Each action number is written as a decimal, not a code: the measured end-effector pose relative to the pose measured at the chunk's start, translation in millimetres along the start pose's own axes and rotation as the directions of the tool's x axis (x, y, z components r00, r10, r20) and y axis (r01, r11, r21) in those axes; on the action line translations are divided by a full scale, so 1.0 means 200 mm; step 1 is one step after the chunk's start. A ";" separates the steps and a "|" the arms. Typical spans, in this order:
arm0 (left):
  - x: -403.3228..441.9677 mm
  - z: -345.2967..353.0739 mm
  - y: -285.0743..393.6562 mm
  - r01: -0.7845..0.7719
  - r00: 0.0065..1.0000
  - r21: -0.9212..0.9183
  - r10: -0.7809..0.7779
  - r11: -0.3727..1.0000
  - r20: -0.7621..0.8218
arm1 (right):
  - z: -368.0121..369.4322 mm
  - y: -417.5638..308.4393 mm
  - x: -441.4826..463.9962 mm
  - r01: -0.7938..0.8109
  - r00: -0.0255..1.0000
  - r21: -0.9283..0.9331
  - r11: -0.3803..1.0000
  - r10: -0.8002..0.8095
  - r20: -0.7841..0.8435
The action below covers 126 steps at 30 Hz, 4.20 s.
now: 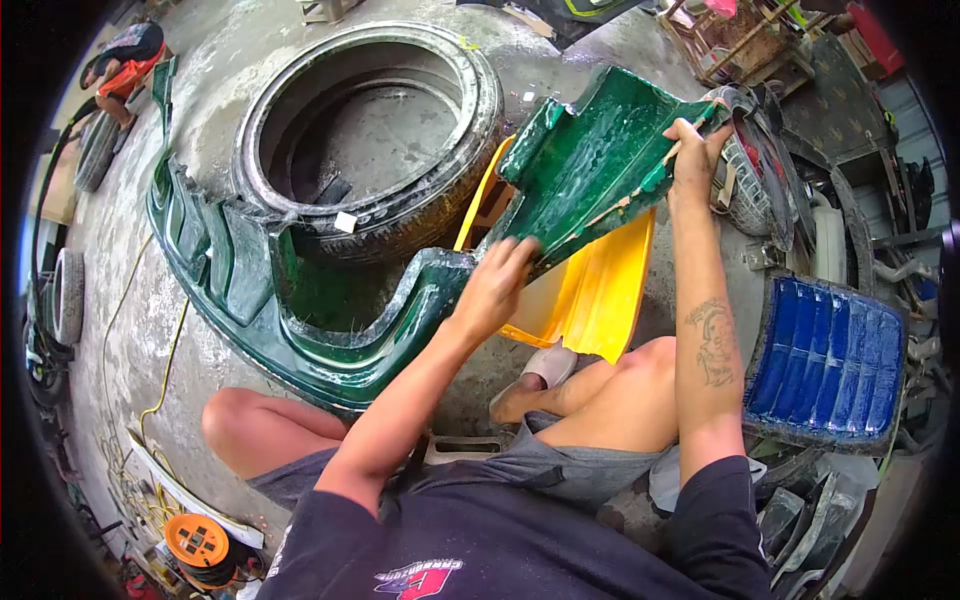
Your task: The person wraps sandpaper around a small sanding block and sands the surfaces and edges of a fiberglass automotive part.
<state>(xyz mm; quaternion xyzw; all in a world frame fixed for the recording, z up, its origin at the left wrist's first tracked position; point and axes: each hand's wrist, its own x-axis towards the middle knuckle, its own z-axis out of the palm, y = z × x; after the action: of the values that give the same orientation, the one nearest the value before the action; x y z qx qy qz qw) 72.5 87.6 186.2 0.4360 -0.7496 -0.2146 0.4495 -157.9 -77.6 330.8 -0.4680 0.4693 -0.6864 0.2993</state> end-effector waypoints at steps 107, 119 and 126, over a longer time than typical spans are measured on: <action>0.19 0.00 0.08 -0.103 0.992 0.151 0.091 0.983 0.088 | 0.05 -0.08 -0.09 0.101 0.995 0.028 0.995 -0.101 0.007; 0.80 0.10 0.11 -0.351 0.931 0.112 0.359 0.930 -0.065 | 0.02 -0.10 -0.06 0.114 0.992 0.033 0.993 -0.116 0.056; 0.33 0.02 0.05 -0.148 0.985 0.113 0.137 0.982 0.102 | 0.04 -0.08 -0.06 0.181 0.983 0.011 0.983 -0.181 0.027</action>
<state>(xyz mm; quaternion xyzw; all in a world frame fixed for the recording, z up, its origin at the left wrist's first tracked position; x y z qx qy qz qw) 50.9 37.4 223.7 0.3969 -0.8107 -0.1563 0.4009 -145.3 -64.6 343.3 -0.5170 0.4177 -0.7062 0.2441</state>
